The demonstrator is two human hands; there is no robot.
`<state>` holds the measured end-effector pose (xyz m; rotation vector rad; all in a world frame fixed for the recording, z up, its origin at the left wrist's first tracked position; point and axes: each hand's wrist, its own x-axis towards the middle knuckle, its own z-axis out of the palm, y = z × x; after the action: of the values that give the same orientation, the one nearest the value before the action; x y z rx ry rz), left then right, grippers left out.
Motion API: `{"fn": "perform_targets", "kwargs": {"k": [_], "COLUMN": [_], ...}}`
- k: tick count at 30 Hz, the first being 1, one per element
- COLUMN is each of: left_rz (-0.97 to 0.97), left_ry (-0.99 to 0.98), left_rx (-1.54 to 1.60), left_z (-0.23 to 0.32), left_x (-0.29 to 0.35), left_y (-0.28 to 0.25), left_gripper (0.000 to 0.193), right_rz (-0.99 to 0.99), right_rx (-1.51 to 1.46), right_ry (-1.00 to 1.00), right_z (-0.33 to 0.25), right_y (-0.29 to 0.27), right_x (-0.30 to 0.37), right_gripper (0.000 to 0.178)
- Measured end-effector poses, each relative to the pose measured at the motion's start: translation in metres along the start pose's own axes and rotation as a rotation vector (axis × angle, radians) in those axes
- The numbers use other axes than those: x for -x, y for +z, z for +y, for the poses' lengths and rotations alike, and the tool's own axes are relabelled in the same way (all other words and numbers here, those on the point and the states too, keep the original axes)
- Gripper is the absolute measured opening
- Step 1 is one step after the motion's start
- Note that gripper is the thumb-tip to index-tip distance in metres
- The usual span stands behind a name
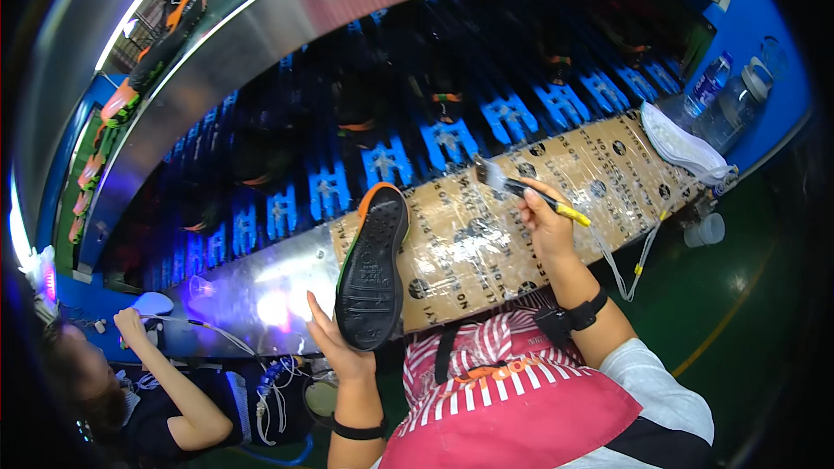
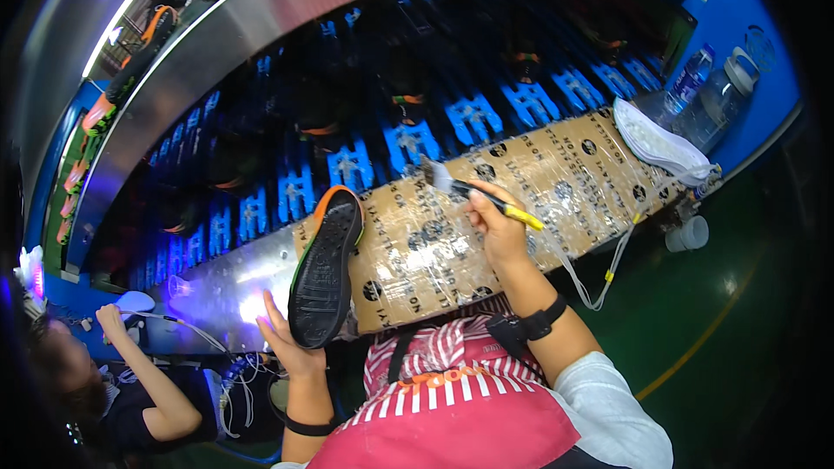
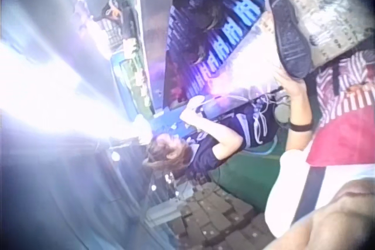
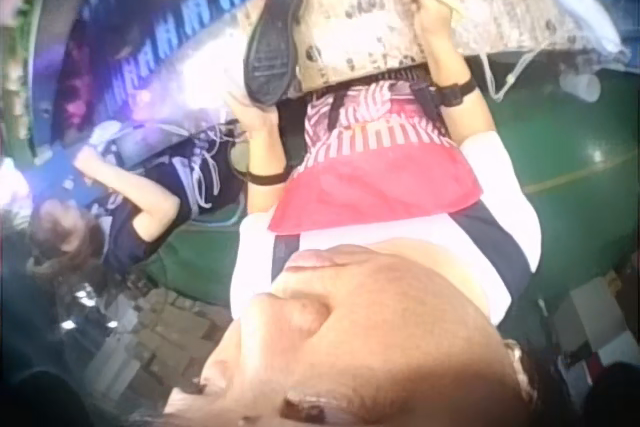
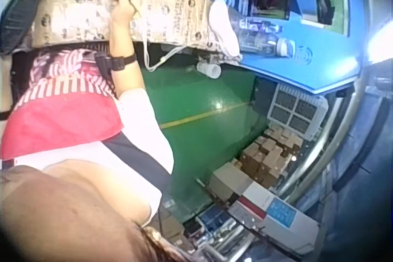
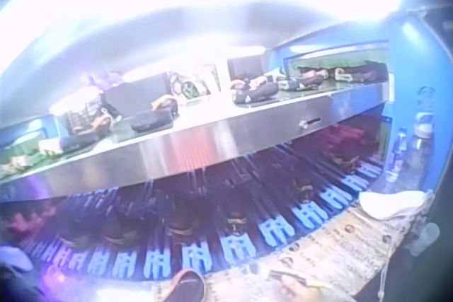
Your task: Applying adhesive or primer to shoe soles using a brush on a manufacturing line.
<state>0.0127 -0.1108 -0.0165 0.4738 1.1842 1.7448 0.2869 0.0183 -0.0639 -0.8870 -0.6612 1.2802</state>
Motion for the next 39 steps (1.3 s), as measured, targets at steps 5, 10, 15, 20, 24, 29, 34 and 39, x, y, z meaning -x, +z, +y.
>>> {"fn": "perform_targets", "kwargs": {"k": [5,10,15,20,24,29,34,39], "left_rz": [-0.141,-0.111,0.069,0.224,0.19,0.412,0.341,0.53], "left_ry": [0.35,0.5,0.556,0.839,1.127,1.313,1.331,1.057], "left_rx": [-0.196,-0.309,-0.193,-0.105,0.173,0.242,0.037,-0.46], "left_z": [-0.009,-0.008,0.018,0.092,0.19,0.276,0.354,0.382], "left_x": [0.006,-0.003,-0.023,-0.02,-0.023,-0.045,-0.14,-0.238], "left_y": [-0.004,0.001,-0.011,-0.005,-0.018,0.021,-0.004,-0.048], "left_gripper": [0.099,0.102,0.071,0.058,0.055,0.062,0.043,0.07], "right_rz": [0.002,-0.027,-0.032,-0.058,-0.055,-0.049,-0.081,-0.096], "right_rx": [-0.088,-0.067,-0.11,-0.104,-0.108,-0.103,-0.042,0.017], "right_ry": [0.073,0.08,0.086,0.108,0.125,0.121,0.148,0.135], "right_z": [0.02,0.02,0.021,0.023,0.02,0.02,0.017,0.017], "right_y": [-0.013,-0.011,-0.012,-0.016,-0.013,-0.019,-0.011,-0.008], "right_x": [-0.002,-0.002,-0.005,-0.006,-0.004,-0.005,-0.002,-0.002], "right_gripper": [0.028,0.028,0.028,0.031,0.031,0.03,0.03,0.029]}}
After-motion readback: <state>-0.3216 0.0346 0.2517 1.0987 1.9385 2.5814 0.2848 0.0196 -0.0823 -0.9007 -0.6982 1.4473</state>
